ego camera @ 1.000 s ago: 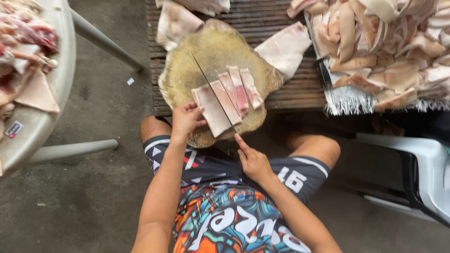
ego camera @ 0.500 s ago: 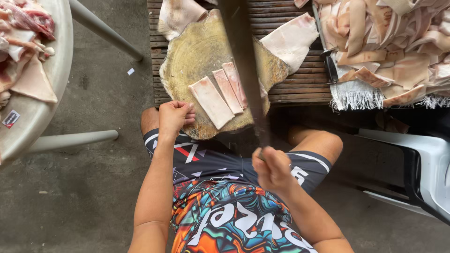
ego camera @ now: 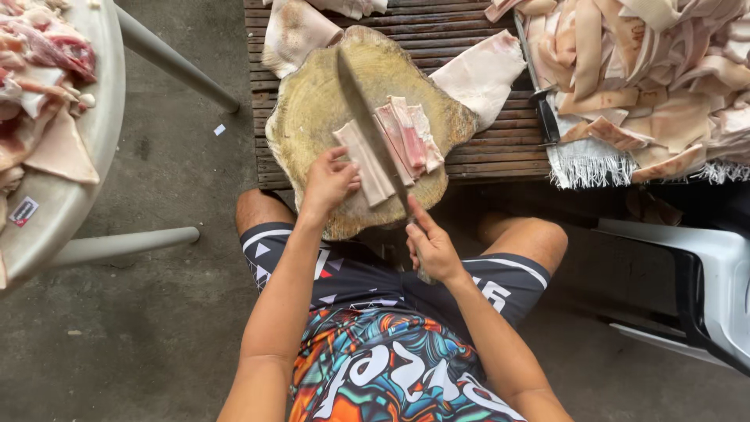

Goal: The person slices rectangular pieces of pork skin into thin strips using a large cleaver on a wooden cutting board.

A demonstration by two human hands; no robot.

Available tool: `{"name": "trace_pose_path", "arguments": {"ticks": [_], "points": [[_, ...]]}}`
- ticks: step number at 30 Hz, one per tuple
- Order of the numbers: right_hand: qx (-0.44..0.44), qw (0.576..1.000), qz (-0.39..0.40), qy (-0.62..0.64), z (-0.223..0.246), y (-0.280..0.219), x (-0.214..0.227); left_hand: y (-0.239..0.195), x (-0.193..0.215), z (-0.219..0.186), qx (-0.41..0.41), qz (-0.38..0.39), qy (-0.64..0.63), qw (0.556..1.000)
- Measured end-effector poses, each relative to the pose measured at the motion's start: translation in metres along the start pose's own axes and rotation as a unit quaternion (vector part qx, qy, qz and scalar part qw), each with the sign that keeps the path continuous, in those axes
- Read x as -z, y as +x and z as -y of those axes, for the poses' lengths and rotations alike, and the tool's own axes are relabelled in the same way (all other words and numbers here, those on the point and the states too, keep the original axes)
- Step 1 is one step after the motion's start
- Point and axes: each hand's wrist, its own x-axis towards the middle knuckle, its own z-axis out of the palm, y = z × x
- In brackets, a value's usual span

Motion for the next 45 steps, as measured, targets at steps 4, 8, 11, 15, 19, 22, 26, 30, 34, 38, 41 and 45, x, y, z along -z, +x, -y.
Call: {"name": "trace_pose_path", "arguments": {"ticks": [4, 8, 11, 15, 19, 22, 26, 30, 34, 38, 41, 45], "points": [[0.096, 0.992, -0.025, 0.074, 0.001, 0.007, 0.033, 0.002, -0.015, -0.031, -0.077, 0.164, 0.225, 0.958], [0.187, 0.969, -0.026, 0.157, -0.009, 0.007, 0.066, 0.015, -0.041, -0.080, -0.221, 0.213, 0.771, 0.557], [0.212, 0.953, -0.043, 0.212, -0.015, 0.014, 0.071, 0.036, -0.082, -0.112, -0.253, 0.299, 0.829, 0.399], [0.182, 0.953, -0.073, 0.233, -0.021, 0.013, 0.073, 0.065, -0.127, -0.116, -0.234, 0.384, 0.841, 0.302], [0.201, 0.952, -0.071, 0.218, -0.018, 0.020, 0.078, 0.090, -0.110, -0.102, -0.262, 0.383, 0.804, 0.371], [0.192, 0.959, -0.055, 0.199, -0.019, 0.017, 0.079, 0.089, -0.076, -0.082, -0.219, 0.349, 0.785, 0.462], [0.111, 0.977, -0.036, 0.179, -0.020, 0.014, 0.067, 0.057, -0.046, -0.055, -0.222, 0.216, 0.736, 0.601], [0.061, 0.985, -0.012, 0.161, -0.020, 0.019, 0.052, 0.026, -0.048, -0.036, -0.205, 0.073, 0.682, 0.698], [0.021, 0.986, 0.003, 0.165, -0.010, 0.031, 0.056, 0.020, -0.061, -0.048, -0.146, 0.007, 0.590, 0.794], [-0.033, 0.986, -0.007, 0.161, -0.004, 0.031, 0.059, 0.034, -0.067, -0.073, -0.019, 0.001, 0.519, 0.855], [-0.008, 0.993, -0.005, 0.116, 0.005, 0.038, 0.070, 0.061, -0.084, -0.093, 0.018, -0.004, 0.380, 0.925], [0.109, 0.986, -0.016, 0.123, 0.034, 0.045, 0.085, 0.073, -0.130, -0.133, 0.079, -0.015, 0.261, 0.962]]}}
